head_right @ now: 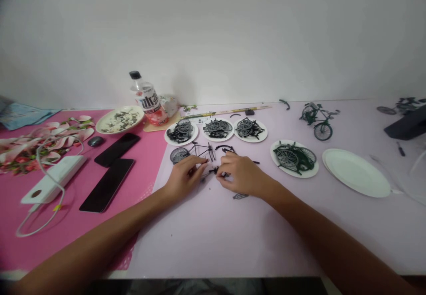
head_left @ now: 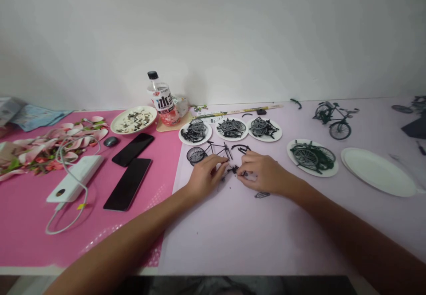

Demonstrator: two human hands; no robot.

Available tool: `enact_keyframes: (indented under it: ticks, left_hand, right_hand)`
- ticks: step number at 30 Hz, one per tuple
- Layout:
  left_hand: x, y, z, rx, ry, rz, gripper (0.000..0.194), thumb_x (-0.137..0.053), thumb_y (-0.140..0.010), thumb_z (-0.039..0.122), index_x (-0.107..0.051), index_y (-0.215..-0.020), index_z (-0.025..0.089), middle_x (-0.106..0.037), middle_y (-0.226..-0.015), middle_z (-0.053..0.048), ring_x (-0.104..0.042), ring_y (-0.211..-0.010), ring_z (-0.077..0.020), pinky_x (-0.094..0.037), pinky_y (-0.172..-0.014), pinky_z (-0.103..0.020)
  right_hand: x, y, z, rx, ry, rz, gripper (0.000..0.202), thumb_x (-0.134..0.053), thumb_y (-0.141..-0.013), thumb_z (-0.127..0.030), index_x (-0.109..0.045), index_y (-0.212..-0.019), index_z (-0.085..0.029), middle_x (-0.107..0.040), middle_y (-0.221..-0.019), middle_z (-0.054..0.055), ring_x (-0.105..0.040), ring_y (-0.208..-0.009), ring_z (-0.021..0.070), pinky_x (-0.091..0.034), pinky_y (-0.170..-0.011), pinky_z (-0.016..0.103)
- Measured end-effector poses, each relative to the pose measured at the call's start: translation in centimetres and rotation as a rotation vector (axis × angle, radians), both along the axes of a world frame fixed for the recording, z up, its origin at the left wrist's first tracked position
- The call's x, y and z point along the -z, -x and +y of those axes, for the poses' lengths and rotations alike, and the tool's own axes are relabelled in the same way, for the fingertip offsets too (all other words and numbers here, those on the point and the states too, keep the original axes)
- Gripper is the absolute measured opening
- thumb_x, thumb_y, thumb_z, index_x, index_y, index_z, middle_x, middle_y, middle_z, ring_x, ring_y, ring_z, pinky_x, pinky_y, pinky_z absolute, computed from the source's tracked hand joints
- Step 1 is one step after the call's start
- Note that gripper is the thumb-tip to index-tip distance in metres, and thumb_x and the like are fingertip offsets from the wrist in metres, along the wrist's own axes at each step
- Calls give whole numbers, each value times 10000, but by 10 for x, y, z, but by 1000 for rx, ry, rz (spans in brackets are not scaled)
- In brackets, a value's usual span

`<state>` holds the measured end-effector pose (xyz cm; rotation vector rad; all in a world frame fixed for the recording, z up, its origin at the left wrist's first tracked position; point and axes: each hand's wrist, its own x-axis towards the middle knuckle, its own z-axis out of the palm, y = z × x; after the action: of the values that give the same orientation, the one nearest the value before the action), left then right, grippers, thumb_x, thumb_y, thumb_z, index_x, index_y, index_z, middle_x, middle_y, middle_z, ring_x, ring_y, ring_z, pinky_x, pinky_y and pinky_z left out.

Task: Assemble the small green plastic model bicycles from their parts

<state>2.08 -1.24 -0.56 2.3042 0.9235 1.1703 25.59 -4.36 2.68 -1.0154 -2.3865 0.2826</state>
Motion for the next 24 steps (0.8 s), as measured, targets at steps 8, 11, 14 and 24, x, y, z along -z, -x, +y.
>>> enact_keyframes:
  ticks: [8,11,14,24]
  left_hand:
    - [0,0,-3,-59,67,-7,193,-652,-996,303,-751,-1089,167,-760,-828,-35,-605,-608,-104,-512,-625,-214]
    - [-1,0,-3,-60,70,-5,198,-645,-999,315,-754,-1073,167,-748,-801,-26,-594,-596,-100,-510,-625,-212]
    - [-1,0,-3,-59,69,-8,196,-648,-997,316,-757,-1067,169,-742,-788,-23,-587,-590,-100,-510,-628,-214]
    - [2,-1,-1,-45,38,-21,185,-651,-993,275,-751,-1096,159,-773,-872,-53,-609,-620,-111,-519,-643,-229]
  right_hand:
    - [9,-4,3,-21,78,-57,106,-711,-922,-204,-795,-858,-199,-645,-747,30,-601,-783,181,-457,-671,274]
    - [12,-3,3,-23,83,-64,131,-691,-937,-199,-789,-849,-204,-651,-753,34,-606,-792,184,-457,-674,277]
    - [11,0,2,3,106,-74,135,-686,-933,-183,-774,-834,-208,-644,-749,30,-604,-796,187,-450,-669,277]
    - [8,8,1,55,174,-175,174,-576,-1039,-232,-660,-888,-208,-656,-906,47,-627,-879,204,-480,-728,303]
